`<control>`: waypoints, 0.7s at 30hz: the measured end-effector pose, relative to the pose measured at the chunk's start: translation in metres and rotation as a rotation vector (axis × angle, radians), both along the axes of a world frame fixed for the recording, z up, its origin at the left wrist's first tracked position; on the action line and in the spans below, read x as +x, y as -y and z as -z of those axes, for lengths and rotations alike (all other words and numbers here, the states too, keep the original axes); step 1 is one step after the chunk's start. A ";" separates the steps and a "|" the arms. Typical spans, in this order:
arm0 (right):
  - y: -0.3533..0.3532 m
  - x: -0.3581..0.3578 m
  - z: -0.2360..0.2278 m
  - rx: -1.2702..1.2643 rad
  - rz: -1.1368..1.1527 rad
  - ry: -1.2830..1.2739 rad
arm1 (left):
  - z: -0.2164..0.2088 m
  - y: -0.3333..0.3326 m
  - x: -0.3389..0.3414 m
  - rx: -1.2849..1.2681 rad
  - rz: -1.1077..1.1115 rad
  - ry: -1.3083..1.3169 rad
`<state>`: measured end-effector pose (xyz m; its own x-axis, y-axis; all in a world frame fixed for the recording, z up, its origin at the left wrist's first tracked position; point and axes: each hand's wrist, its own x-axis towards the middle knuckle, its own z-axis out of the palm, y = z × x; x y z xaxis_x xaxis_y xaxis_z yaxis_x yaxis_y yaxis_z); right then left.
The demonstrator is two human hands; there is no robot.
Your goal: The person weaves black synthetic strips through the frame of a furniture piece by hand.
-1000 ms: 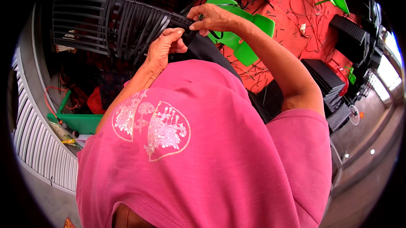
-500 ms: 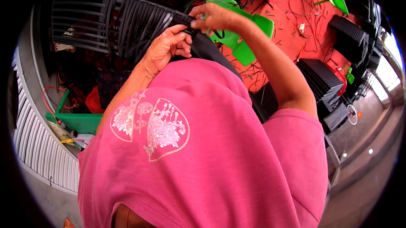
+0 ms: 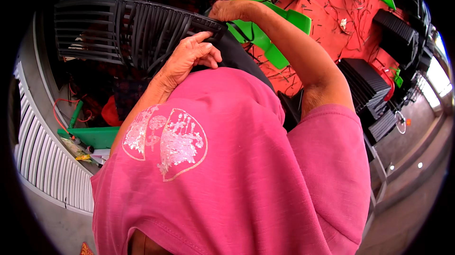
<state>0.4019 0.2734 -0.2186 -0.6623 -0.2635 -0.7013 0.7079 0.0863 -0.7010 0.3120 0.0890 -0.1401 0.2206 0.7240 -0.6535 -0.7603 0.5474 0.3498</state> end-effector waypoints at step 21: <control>0.041 0.018 -0.042 0.818 0.700 -0.219 | -0.002 0.000 -0.004 0.183 0.329 -0.472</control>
